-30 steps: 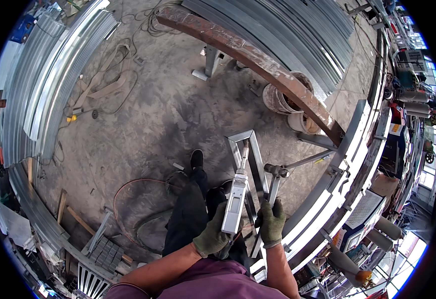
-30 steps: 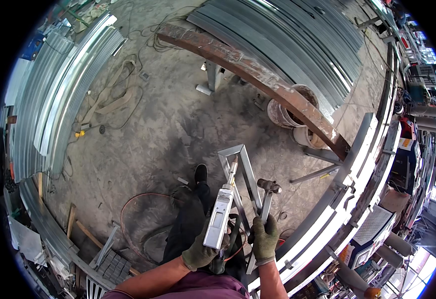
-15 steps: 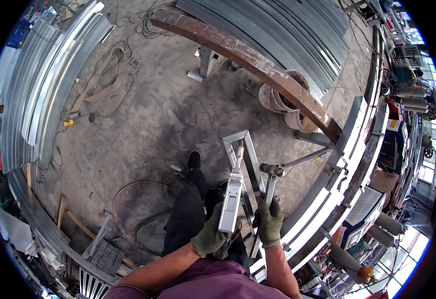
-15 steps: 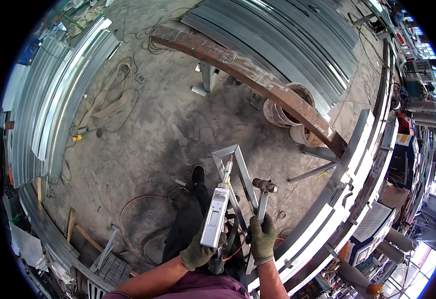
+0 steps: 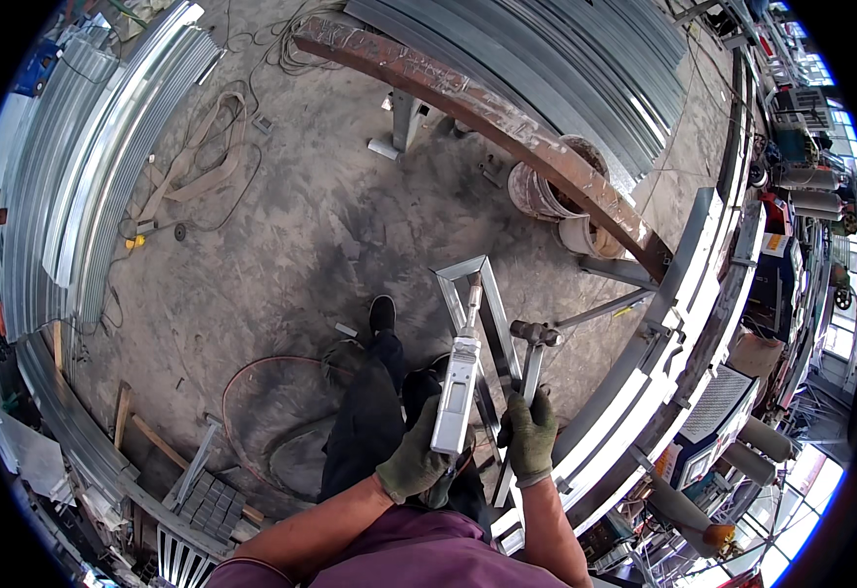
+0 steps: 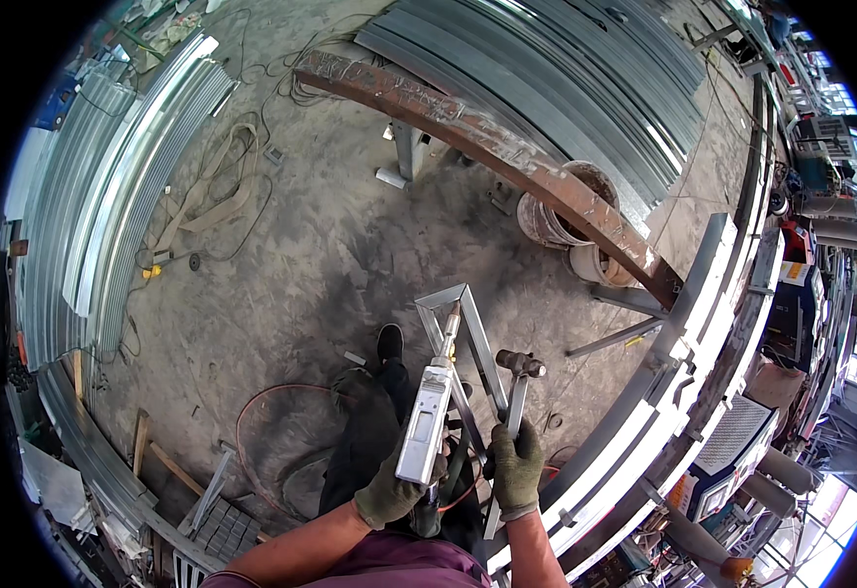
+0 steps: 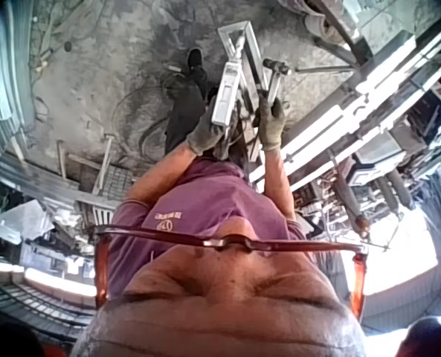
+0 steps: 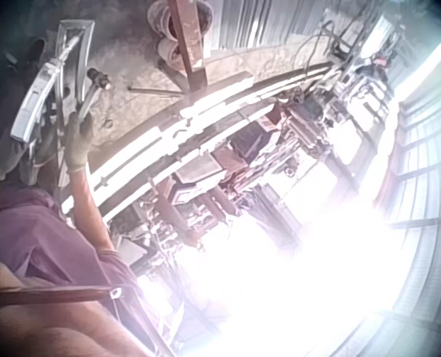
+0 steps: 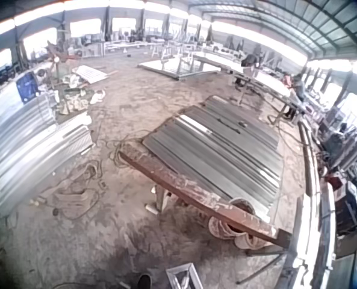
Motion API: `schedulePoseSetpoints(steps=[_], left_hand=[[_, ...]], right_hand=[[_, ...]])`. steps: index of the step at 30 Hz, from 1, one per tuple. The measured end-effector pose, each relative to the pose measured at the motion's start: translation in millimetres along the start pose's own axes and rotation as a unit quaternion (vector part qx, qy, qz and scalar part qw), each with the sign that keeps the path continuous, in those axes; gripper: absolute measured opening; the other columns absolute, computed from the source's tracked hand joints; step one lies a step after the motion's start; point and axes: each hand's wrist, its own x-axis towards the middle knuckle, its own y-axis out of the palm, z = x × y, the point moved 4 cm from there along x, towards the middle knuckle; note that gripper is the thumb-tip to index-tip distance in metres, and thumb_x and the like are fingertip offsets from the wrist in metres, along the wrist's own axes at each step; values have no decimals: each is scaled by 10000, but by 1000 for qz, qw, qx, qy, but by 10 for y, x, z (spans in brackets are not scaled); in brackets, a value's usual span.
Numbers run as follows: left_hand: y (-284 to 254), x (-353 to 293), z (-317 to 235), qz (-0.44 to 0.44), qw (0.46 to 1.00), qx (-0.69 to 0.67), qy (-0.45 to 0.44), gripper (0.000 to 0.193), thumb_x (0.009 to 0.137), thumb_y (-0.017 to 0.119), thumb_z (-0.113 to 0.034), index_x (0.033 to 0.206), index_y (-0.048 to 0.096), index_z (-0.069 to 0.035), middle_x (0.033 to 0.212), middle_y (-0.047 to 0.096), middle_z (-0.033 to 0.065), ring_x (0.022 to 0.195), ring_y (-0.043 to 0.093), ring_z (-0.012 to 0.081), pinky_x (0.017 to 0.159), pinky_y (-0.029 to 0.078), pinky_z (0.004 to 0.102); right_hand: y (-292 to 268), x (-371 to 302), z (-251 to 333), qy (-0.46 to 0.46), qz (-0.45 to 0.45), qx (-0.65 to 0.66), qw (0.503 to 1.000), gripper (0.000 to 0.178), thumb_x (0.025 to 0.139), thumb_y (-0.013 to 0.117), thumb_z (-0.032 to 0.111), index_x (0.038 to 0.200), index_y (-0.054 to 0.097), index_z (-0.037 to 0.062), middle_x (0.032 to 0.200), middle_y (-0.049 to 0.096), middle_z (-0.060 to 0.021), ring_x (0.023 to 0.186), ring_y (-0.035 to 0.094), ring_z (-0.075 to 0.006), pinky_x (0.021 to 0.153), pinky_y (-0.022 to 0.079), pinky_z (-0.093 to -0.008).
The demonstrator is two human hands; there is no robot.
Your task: The person welds metal frame components using a handheld welding torch, producing bright sparks. They position and reposition rectangular metal pieces on a workbench, then weld joints to assemble the structure.
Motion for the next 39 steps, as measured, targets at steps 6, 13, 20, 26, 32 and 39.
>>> schedulePoseSetpoints(steps=[6, 13, 20, 26, 32, 39], left_hand=[[16, -24, 124, 3, 1000, -25, 5, 793, 1067, 588, -656, 1566, 381, -75, 1196, 689, 90, 1067, 711, 182, 916, 586, 350], [20, 8, 92, -12, 1000, -2, 24, 689, 1109, 601, -542, 1566, 395, -69, 1277, 683, 118, 1176, 707, 219, 1006, 566, 372], [76, -36, 25, -2, 997, -76, 9, 810, 1041, 667, -585, 1592, 403, -53, 1264, 624, 43, 1082, 649, 131, 946, 554, 301], [118, -6, -23, -19, 991, -132, -19, 846, 1018, 710, -580, 1609, 412, -53, 1266, 598, 8, 1068, 623, 84, 926, 550, 253], [157, -5, 48, 0, 991, -135, 5, 704, 1078, 716, -406, 1606, 399, -66, 1365, 597, 33, 1178, 637, 106, 1003, 556, 261], [253, 12, 46, 3, 985, -174, -7, 651, 1094, 705, -340, 1594, 389, -69, 1420, 598, 56, 1241, 639, 129, 1056, 557, 284]], right_hand=[[-17, 19, -33, 9, -1, -1, 1000, 199, 1094, 649, 188, 1192, 667, 15, 664, 565, 10, 469, 487, -85, 418, 378, -273], [0, 8, 18, 8, 3, 4, 1000, 189, 1092, 654, 193, 1160, 658, 17, 664, 563, 11, 467, 486, -83, 417, 375, -269], [-48, 30, -52, 20, 22, 20, 999, 301, 1080, 706, 213, 1303, 633, 23, 708, 585, 7, 506, 509, -69, 447, 410, -257], [-57, 32, -28, 27, 27, 12, 999, 297, 1079, 704, 212, 1302, 635, 27, 721, 591, 3, 511, 511, -70, 449, 414, -258], [-59, 45, -45, 26, 22, 10, 999, 285, 1078, 706, 214, 1284, 639, 28, 730, 599, 2, 509, 514, -72, 443, 412, -258], [-69, 55, -53, 29, 25, 11, 999, 257, 1079, 699, 207, 1257, 640, 31, 727, 599, -2, 499, 515, -75, 439, 415, -259]])
